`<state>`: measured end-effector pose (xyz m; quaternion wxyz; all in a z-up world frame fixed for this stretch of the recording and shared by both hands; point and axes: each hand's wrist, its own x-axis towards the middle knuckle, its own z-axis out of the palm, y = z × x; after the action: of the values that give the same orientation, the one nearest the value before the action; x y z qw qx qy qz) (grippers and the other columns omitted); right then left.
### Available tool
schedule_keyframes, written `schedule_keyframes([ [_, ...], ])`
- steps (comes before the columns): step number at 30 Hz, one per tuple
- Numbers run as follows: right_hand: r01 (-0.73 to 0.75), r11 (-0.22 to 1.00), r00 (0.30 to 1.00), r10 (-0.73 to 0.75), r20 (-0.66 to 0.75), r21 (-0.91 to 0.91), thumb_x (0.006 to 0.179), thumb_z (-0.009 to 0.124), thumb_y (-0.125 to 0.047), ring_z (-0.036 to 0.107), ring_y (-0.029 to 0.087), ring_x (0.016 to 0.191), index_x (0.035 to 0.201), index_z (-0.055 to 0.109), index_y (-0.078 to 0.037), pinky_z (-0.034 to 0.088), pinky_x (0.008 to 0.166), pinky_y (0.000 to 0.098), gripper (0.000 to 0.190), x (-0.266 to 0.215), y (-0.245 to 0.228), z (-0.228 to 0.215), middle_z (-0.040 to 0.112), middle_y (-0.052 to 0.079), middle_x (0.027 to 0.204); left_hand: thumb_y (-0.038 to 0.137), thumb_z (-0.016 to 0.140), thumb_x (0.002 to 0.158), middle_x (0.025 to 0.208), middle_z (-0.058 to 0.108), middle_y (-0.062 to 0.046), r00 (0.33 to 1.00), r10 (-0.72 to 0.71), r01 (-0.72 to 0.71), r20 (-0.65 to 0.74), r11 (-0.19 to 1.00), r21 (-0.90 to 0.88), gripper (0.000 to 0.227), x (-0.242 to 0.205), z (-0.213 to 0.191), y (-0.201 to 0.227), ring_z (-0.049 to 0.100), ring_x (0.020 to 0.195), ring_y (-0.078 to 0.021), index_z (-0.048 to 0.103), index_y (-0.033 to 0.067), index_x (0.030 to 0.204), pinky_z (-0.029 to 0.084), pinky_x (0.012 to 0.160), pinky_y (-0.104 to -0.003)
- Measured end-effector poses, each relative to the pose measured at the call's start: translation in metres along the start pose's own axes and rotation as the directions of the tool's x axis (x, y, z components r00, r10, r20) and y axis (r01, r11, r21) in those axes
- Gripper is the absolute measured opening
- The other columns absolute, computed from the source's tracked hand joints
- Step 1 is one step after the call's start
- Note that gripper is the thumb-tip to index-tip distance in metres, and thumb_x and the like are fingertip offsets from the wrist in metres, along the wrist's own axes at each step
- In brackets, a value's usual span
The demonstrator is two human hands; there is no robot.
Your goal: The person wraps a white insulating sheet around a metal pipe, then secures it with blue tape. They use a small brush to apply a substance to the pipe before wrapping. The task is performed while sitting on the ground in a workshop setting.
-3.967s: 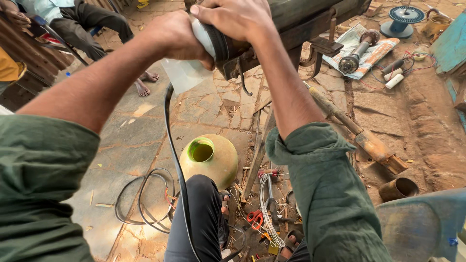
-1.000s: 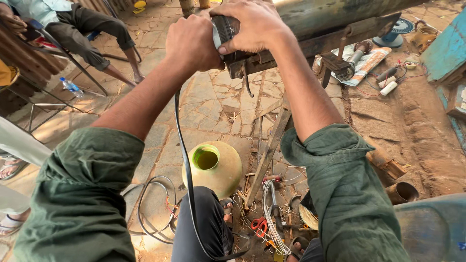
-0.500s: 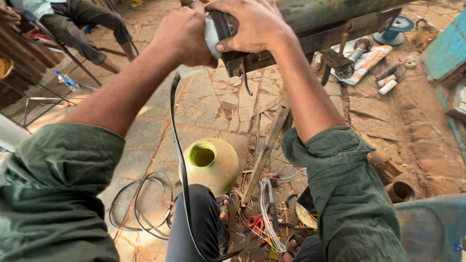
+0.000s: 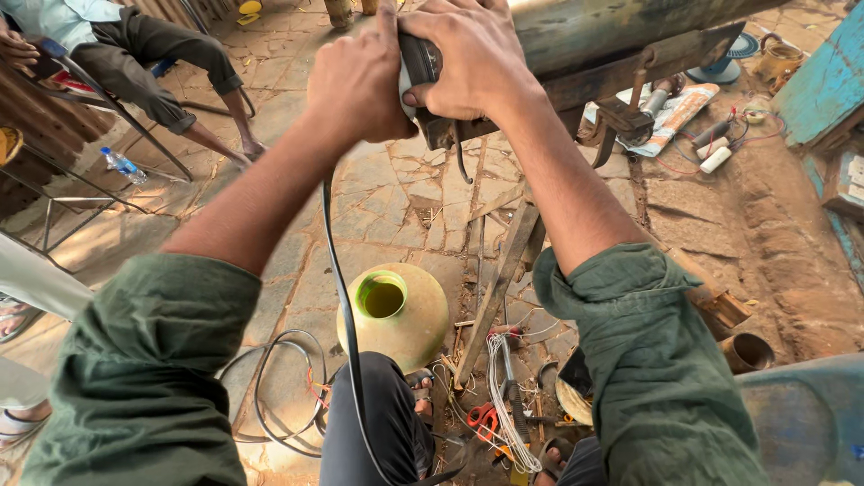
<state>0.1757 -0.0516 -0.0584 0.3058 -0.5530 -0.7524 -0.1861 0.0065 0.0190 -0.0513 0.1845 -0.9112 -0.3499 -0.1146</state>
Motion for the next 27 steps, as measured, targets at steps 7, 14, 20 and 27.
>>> schedule_keyframes([
  [7, -0.005, 1.000, 1.000, 0.005, 0.000, -0.005, 0.064, 0.097, -0.044, 0.056, 0.025, 0.126, 0.132, 0.068, -0.020, 0.026, 0.114, 0.0534, 0.078, -0.003, -0.001, 0.002, 0.069, 0.002, 0.130, 0.053, 0.093, 0.064, 0.119, 0.072, -0.016, 0.920, -0.006, 0.074, 0.391, 0.984, -0.159, 0.099, 0.006, -0.020, -0.027, 0.072, 0.101, -0.0302, 0.058, 0.0008, 0.141, 0.059, 0.094, -0.038],
  [14, 0.086, 0.996, 0.992, -0.088, 0.088, 0.030, 0.058, 0.100, -0.042, 0.049, 0.038, 0.132, 0.141, 0.059, -0.017, 0.025, 0.114, 0.0626, 0.096, 0.003, 0.007, -0.004, 0.060, 0.013, 0.137, 0.036, 0.099, 0.058, 0.112, 0.069, -0.020, 0.982, -0.053, 0.092, 0.180, 0.972, -0.217, 0.101, -0.006, -0.026, -0.007, 0.070, 0.096, -0.0345, 0.050, -0.0033, 0.137, 0.058, 0.088, -0.041],
  [20, -0.117, 0.988, 0.942, 0.078, 0.327, 0.100, 0.064, 0.094, -0.036, 0.063, 0.035, 0.123, 0.150, 0.052, -0.022, 0.047, 0.103, 0.0491, 0.096, 0.001, 0.014, -0.006, 0.066, 0.014, 0.132, 0.044, 0.098, 0.063, 0.107, 0.070, -0.021, 0.995, -0.088, 0.093, 0.044, 0.988, -0.125, 0.088, -0.017, -0.021, 0.007, 0.070, 0.095, -0.0357, 0.057, -0.0026, 0.125, 0.057, 0.083, -0.045],
  [27, -0.065, 0.998, 0.968, 0.069, 0.240, -0.027, 0.058, 0.098, -0.037, 0.061, 0.041, 0.116, 0.145, 0.053, -0.013, 0.045, 0.097, 0.0517, 0.101, 0.001, 0.008, -0.002, 0.067, 0.022, 0.124, 0.045, 0.093, 0.066, 0.095, 0.066, -0.016, 0.986, -0.117, 0.124, -0.117, 0.991, 0.059, 0.080, -0.010, 0.003, 0.013, 0.067, 0.083, -0.0281, 0.057, -0.0067, 0.116, 0.057, 0.067, -0.040],
])
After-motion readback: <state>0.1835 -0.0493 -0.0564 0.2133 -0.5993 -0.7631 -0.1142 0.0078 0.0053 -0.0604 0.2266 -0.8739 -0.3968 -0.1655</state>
